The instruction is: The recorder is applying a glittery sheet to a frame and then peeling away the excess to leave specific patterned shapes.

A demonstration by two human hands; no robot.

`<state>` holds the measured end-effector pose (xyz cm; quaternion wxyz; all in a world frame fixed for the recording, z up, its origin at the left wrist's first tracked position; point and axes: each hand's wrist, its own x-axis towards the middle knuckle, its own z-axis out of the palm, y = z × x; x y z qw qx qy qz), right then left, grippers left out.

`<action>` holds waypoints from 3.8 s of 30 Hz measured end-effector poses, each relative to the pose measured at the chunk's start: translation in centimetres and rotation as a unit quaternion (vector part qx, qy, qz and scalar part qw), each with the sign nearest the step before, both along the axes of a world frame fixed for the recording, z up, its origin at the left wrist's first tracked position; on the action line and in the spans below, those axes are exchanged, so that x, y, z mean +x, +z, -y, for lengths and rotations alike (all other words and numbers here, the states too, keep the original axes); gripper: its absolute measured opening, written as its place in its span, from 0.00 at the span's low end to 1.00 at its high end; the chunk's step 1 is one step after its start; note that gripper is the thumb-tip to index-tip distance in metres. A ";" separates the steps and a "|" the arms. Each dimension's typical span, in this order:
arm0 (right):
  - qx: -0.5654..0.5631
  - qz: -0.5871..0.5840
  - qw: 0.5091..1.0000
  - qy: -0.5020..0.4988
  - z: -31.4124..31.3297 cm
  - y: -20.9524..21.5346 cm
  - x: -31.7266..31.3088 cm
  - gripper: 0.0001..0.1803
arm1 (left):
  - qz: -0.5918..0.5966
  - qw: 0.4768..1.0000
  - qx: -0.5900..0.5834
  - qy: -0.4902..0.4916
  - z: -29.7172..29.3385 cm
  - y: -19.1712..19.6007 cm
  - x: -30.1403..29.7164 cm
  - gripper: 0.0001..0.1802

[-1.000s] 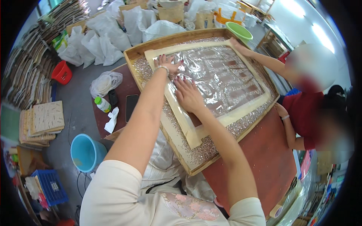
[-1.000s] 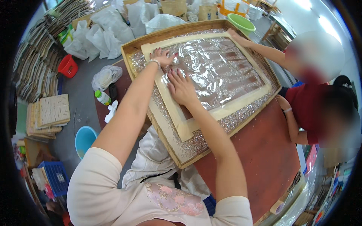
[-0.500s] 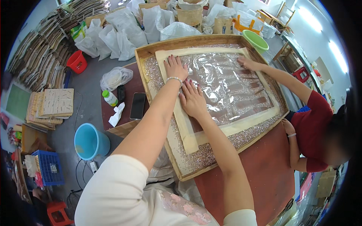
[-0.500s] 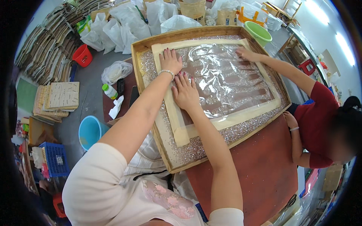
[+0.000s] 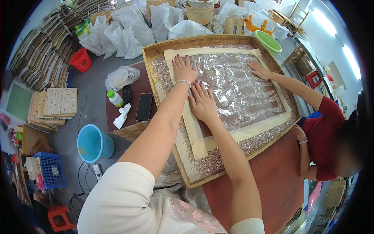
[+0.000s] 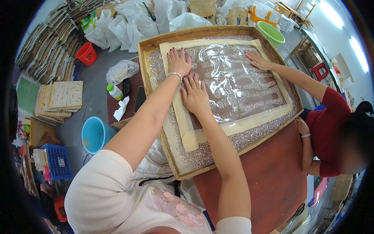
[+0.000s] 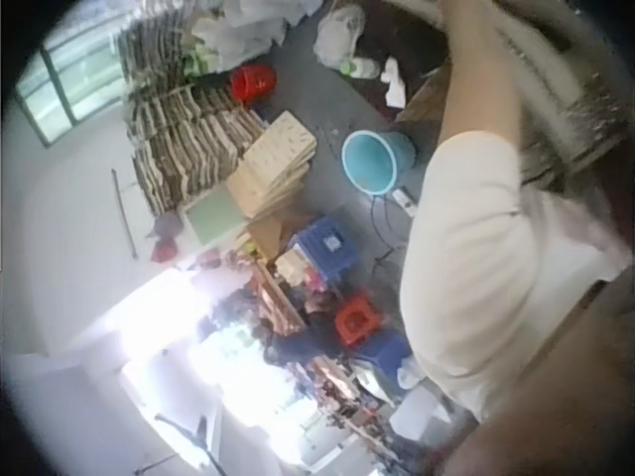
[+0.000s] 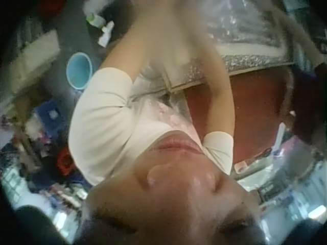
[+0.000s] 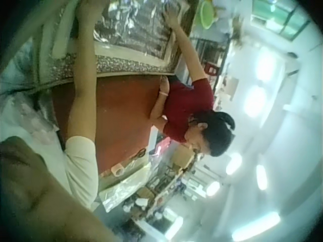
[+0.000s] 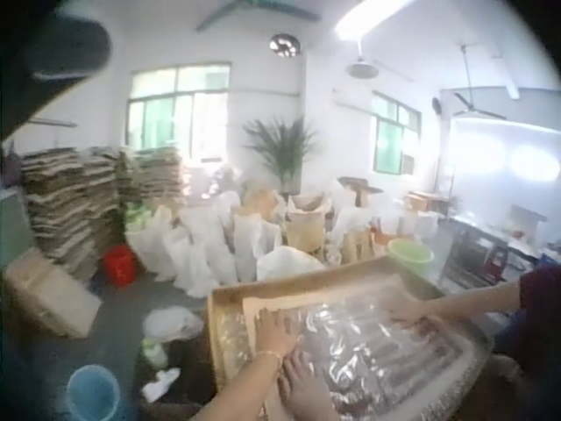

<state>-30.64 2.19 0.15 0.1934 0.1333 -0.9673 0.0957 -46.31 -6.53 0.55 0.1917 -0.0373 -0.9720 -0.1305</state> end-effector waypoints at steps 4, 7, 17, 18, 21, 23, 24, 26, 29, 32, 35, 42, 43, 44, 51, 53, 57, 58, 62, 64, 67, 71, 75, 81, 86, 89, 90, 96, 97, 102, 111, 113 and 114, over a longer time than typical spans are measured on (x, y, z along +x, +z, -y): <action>-0.020 -0.002 1.000 -0.009 0.4 -0.1 0.0 0.29 | 0.000 1.000 -0.012 -0.008 0.1 -0.3 -0.2 0.38; -0.115 0.056 0.989 0.077 -1.2 2.1 -0.7 0.27 | -0.031 0.999 0.002 -0.014 0.1 0.6 -1.2 0.38; 0.035 0.028 0.996 0.076 -2.1 2.4 4.6 0.28 | -0.038 0.999 -0.012 -0.030 1.2 1.3 -1.9 0.38; 0.047 0.026 0.995 0.079 -2.3 2.2 4.5 0.29 | -0.043 0.998 -0.008 -0.035 1.1 1.4 -1.8 0.38; 0.015 0.128 0.984 0.125 -5.4 3.6 3.7 0.28 | 0.079 0.996 -0.037 -0.035 0.2 2.2 -0.4 0.38; -0.251 0.364 0.893 0.085 -3.6 9.0 2.1 0.28 | 0.122 0.988 -0.089 0.017 0.9 3.1 -1.1 0.39; -0.248 0.360 0.896 0.081 -3.9 9.2 1.6 0.28 | 0.171 0.976 -0.129 0.049 -0.4 3.7 -1.1 0.39; -0.116 -0.139 0.979 -0.099 -5.6 8.0 -0.7 0.30 | 0.188 0.965 -0.167 0.067 -2.9 3.6 -1.1 0.39; -0.008 -0.099 0.986 -0.136 -6.6 1.2 -1.1 0.33 | 0.034 0.995 0.004 -0.089 -3.4 0.9 -0.1 0.37; -0.001 -0.026 0.992 -0.123 -6.5 0.6 -2.2 0.33 | 0.037 0.995 -0.001 -0.094 -3.0 2.1 -2.0 0.37; -0.008 -0.027 0.992 -0.126 -6.3 0.6 -2.3 0.33 | 0.029 0.996 -0.009 -0.088 -3.0 1.0 -1.9 0.37; 0.002 -0.026 0.986 -0.163 -9.0 0.1 -2.6 0.34 | 0.233 0.952 -0.197 -0.030 -10.4 6.9 -1.7 0.38; -0.020 -0.039 0.990 -0.135 -7.3 0.0 -3.1 0.34 | 0.124 0.992 -0.039 0.001 -9.1 4.2 -2.7 0.38; -0.021 -0.040 0.990 -0.135 -6.8 0.1 -3.2 0.34 | 0.123 0.992 -0.040 0.001 -8.5 2.9 -3.4 0.38; -0.025 -0.046 0.991 -0.125 -6.2 -1.2 -2.6 0.34 | -0.030 0.992 0.017 -0.123 -7.2 -0.9 -4.5 0.39; -0.032 -0.042 0.990 -0.133 -6.7 -0.9 -2.9 0.34 | 0.006 0.993 -0.021 -0.117 -8.2 0.0 -4.6 0.39; -0.026 -0.031 0.989 -0.142 -6.8 -0.5 -3.7 0.34 | 0.073 0.988 -0.103 -0.084 -9.2 1.9 -5.0 0.38; -0.022 -0.012 0.989 -0.144 -6.8 -0.6 -3.4 0.34 | 0.107 0.983 -0.134 -0.065 -9.4 1.8 -4.8 0.38; -0.026 -0.044 0.989 -0.138 -7.1 0.2 -4.2 0.35 | -0.097 0.967 -0.172 -0.159 -8.8 1.1 -6.8 0.35; -0.042 -0.034 0.990 -0.134 -6.7 -0.1 -4.0 0.35 | -0.153 0.943 -0.139 -0.260 -7.4 0.2 -7.8 0.34; -0.024 -0.029 0.990 -0.135 -6.9 -0.9 -2.9 0.34 | 0.007 0.964 -0.025 -0.266 -7.3 -1.1 -6.4 0.34; -0.034 -0.042 0.989 -0.138 -7.1 -0.4 -4.0 0.34 | -0.002 0.959 -0.006 -0.285 -7.7 0.5 -7.5 0.37; -0.038 -0.033 0.990 -0.131 -6.1 -1.1 -3.6 0.34 | 0.075 0.957 -0.024 -0.281 -6.7 -1.0 -7.1 0.49; -0.113 -0.033 0.985 -0.125 -6.1 -0.4 -4.1 0.41 | 0.104 0.979 -0.067 -0.163 -9.7 1.9 -6.0 0.67; -0.035 -0.037 0.985 -0.164 -7.2 -0.6 -4.5 0.42 | -0.084 0.951 -0.017 -0.296 -10.4 1.0 -5.7 0.48; -0.044 -0.050 0.982 -0.176 -7.2 -1.5 -3.8 0.41 | -0.021 0.936 -0.043 -0.350 -11.2 0.0 -5.3 0.37; -0.043 -0.047 0.982 -0.178 -7.4 -1.8 -4.0 0.41 | 0.035 0.933 -0.071 -0.351 -11.6 -0.3 -5.0 0.36; -0.029 -0.047 0.984 -0.168 -6.5 -1.3 -4.9 0.43 | 0.055 0.967 -0.092 -0.231 -12.3 0.1 -6.1 0.38; -0.041 -0.031 0.984 -0.168 -6.7 -1.5 -4.6 0.42 | 0.045 0.965 -0.070 -0.250 -12.0 -0.5 -5.7 0.38; -0.084 -0.052 0.976 -0.195 -8.8 1.4 -3.7 0.39 | 0.008 0.963 -0.023 -0.268 -11.6 0.0 -4.7 0.33; -0.070 0.055 0.958 -0.274 -8.5 -3.1 3.7 0.39 | 0.039 0.965 -0.068 -0.251 -10.6 -1.9 -3.1 0.32; -0.028 -0.001 0.954 -0.298 -8.3 -2.8 4.6 0.40 | 0.022 0.964 -0.059 -0.260 -11.5 -0.6 -3.6 0.32; -0.029 -0.004 0.954 -0.298 -8.7 -2.2 3.9 0.40 | 0.008 0.963 -0.050 -0.266 -11.8 0.0 -3.9 0.32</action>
